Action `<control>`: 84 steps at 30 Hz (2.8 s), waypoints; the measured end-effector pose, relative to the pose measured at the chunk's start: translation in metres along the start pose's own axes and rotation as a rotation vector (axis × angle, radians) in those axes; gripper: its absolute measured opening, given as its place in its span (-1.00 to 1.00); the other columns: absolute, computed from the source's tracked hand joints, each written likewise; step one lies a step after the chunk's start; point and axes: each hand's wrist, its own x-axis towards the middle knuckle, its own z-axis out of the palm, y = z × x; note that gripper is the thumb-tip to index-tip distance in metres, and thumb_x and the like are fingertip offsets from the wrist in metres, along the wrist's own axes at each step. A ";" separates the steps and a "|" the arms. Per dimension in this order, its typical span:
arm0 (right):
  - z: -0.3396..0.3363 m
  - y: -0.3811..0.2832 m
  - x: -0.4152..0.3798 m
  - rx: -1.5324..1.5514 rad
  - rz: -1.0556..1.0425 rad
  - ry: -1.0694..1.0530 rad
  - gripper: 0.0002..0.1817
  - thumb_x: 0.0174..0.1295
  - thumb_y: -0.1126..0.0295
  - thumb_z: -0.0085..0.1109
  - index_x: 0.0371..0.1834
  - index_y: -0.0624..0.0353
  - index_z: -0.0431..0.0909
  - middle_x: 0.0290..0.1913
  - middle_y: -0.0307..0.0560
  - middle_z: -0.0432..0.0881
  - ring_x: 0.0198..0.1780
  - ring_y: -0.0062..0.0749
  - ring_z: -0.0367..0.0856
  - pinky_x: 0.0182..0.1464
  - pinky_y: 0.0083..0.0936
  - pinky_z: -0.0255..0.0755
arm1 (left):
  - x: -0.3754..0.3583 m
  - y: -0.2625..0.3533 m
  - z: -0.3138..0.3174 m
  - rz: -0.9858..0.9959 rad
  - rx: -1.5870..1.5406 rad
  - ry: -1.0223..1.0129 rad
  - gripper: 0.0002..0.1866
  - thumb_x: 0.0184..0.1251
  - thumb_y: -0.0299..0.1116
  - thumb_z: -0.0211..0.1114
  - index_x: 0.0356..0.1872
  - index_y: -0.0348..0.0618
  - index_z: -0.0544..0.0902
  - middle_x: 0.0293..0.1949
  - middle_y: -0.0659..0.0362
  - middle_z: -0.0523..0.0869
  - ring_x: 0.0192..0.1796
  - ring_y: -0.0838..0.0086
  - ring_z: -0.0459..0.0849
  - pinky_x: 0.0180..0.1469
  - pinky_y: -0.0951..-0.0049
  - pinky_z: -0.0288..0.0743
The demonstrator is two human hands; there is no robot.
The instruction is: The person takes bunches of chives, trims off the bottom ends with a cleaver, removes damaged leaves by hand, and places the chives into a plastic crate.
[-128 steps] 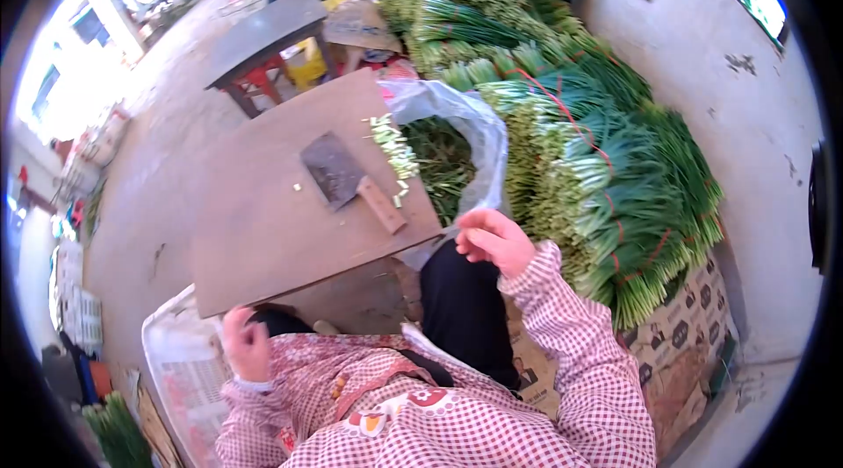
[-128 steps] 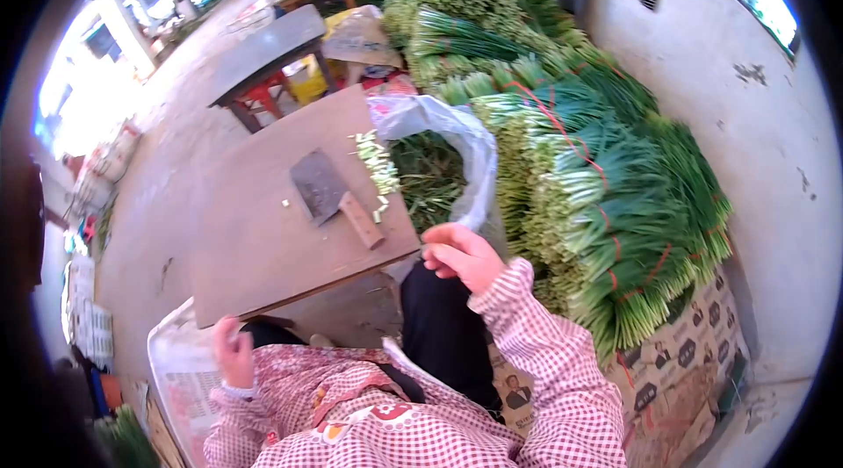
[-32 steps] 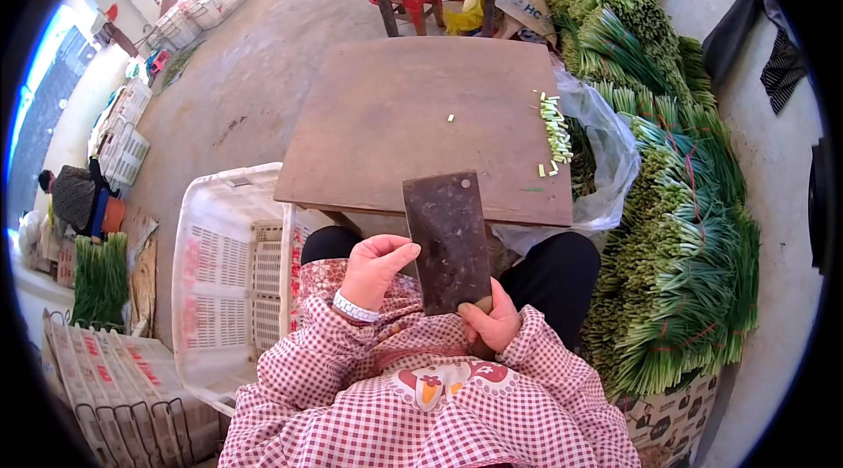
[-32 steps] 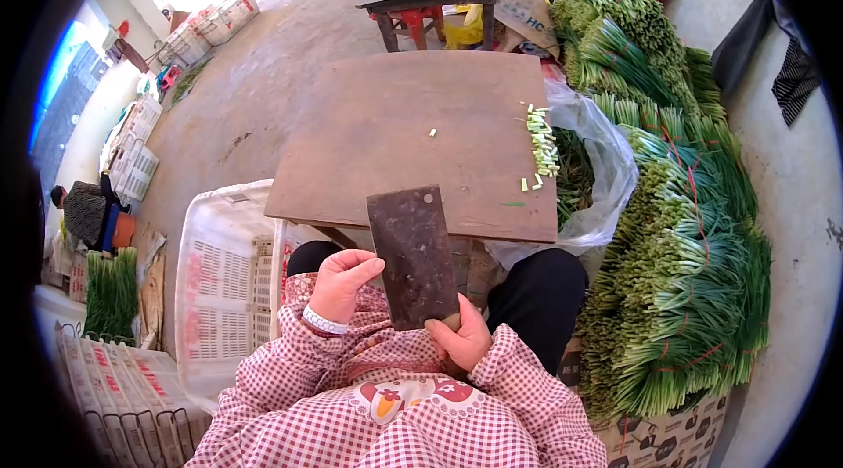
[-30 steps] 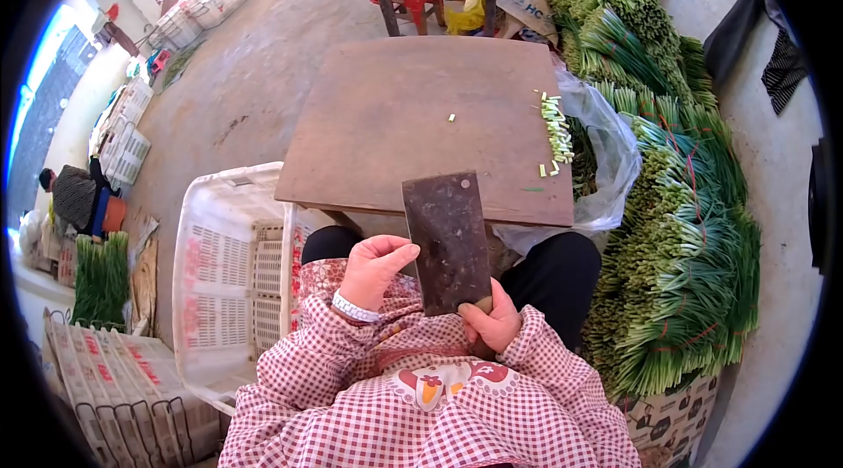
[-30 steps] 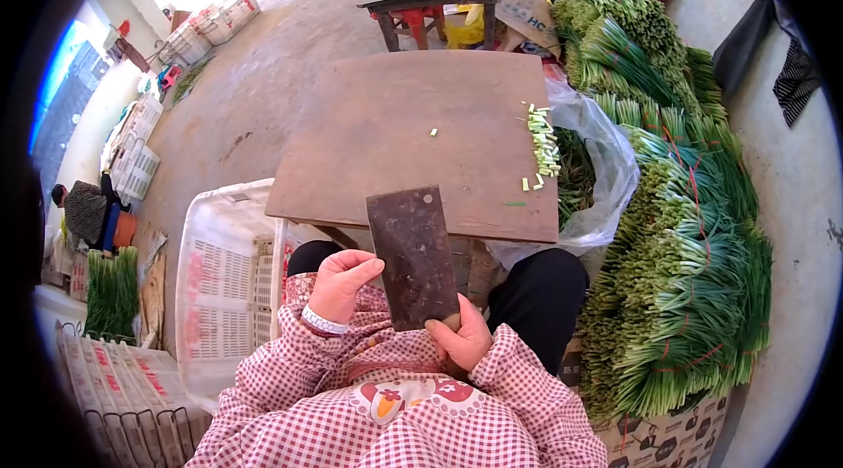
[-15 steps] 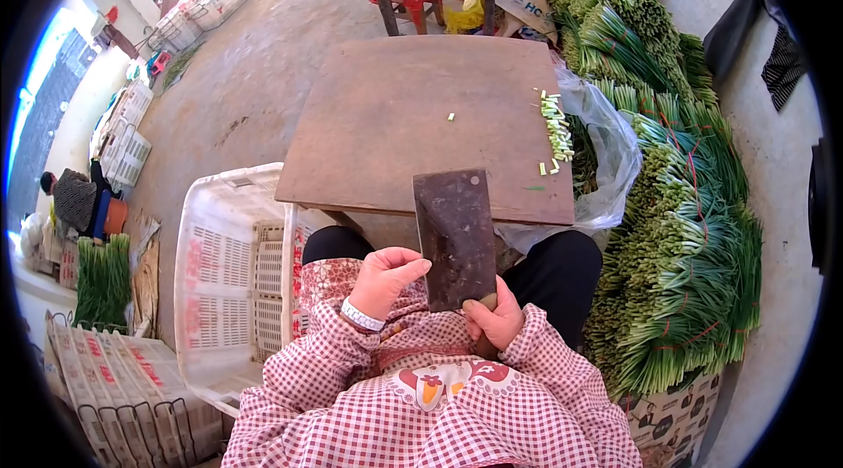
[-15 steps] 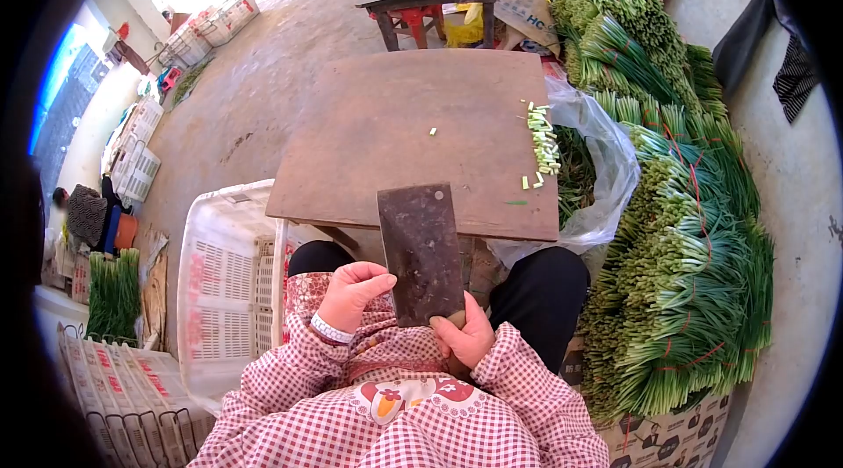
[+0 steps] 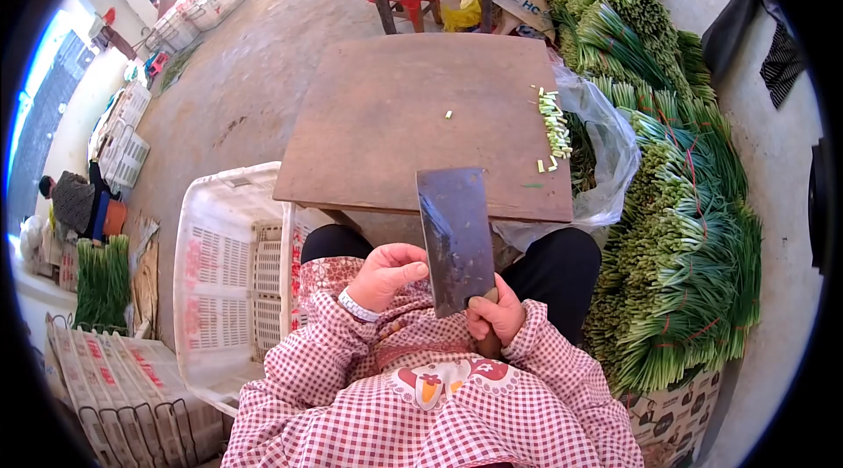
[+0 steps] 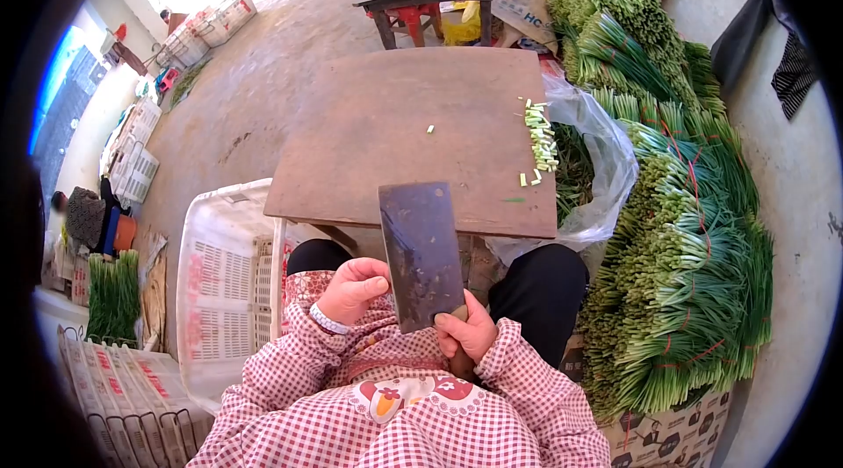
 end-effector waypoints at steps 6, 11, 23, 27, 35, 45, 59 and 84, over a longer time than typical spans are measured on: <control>-0.002 0.001 0.003 -0.014 0.022 -0.017 -0.65 0.26 0.53 0.05 0.09 0.15 0.25 -0.57 -0.19 0.44 -0.68 -0.54 0.38 -0.61 -0.58 0.32 | 0.005 -0.004 0.004 -0.001 0.029 0.070 -0.90 0.12 -0.54 0.38 -0.33 -0.27 0.67 -0.37 0.25 0.70 -0.34 0.62 0.61 -0.24 0.61 0.49; 0.002 0.005 0.003 -0.137 -0.016 0.105 -0.66 0.27 0.53 0.03 0.10 0.15 0.25 -0.56 -0.21 0.46 -0.67 -0.57 0.39 -0.60 -0.61 0.33 | 0.005 0.008 0.003 -0.066 0.284 0.142 -0.91 0.16 -0.49 0.37 -0.36 -0.29 0.67 -0.43 0.31 0.67 -0.38 0.72 0.53 -0.31 0.68 0.41; 0.016 -0.001 -0.002 -0.258 -0.094 0.095 -0.65 0.28 0.55 0.00 0.12 0.20 0.23 -0.53 -0.23 0.45 -0.66 -0.60 0.38 -0.59 -0.65 0.31 | 0.000 0.010 -0.002 -0.057 0.295 0.091 -0.93 0.16 -0.57 0.24 -0.34 -0.30 0.64 -0.43 0.36 0.62 -0.40 0.75 0.49 -0.34 0.70 0.37; 0.020 0.000 -0.005 -0.310 -0.119 0.077 -0.64 0.27 0.56 -0.01 0.13 0.21 0.22 -0.52 -0.22 0.46 -0.66 -0.61 0.39 -0.59 -0.65 0.31 | -0.006 0.011 -0.004 -0.011 0.273 0.031 -0.90 0.14 -0.61 0.19 -0.33 -0.32 0.63 -0.41 0.33 0.63 -0.38 0.72 0.51 -0.29 0.68 0.41; 0.037 0.002 -0.018 -0.449 -0.148 0.066 -0.60 0.26 0.54 0.02 0.15 0.21 0.21 -0.49 -0.21 0.48 -0.62 -0.62 0.42 -0.58 -0.66 0.31 | -0.027 0.009 -0.011 0.066 0.213 -0.049 -0.85 0.11 -0.62 0.19 -0.29 -0.33 0.64 -0.37 0.26 0.67 -0.32 0.67 0.58 -0.22 0.68 0.47; 0.067 0.007 -0.038 -0.609 -0.183 0.043 -0.60 0.24 0.55 0.04 0.14 0.26 0.23 -0.45 -0.20 0.50 -0.61 -0.64 0.43 -0.56 -0.67 0.33 | -0.063 0.015 -0.019 0.137 0.309 0.003 -0.93 0.18 -0.53 0.25 -0.35 -0.32 0.64 -0.48 0.37 0.60 -0.46 0.78 0.47 -0.44 0.71 0.35; 0.062 0.012 0.007 -0.568 -0.026 -0.159 -0.60 0.23 0.58 0.06 0.12 0.23 0.22 -0.47 -0.19 0.50 -0.61 -0.62 0.44 -0.55 -0.63 0.33 | -0.106 0.026 -0.027 0.266 0.640 0.395 -0.87 0.12 -0.49 0.21 -0.38 -0.34 0.67 -0.55 0.24 0.65 -0.47 0.70 0.55 -0.41 0.65 0.45; 0.113 0.020 0.066 -0.428 0.351 -0.658 -0.60 0.24 0.59 0.02 0.13 0.23 0.19 -0.45 -0.17 0.49 -0.60 -0.61 0.41 -0.54 -0.67 0.33 | -0.184 0.020 0.026 0.192 0.221 1.095 -0.85 0.13 -0.42 0.39 -0.40 -0.30 0.66 -0.51 0.32 0.64 -0.49 0.74 0.50 -0.46 0.70 0.38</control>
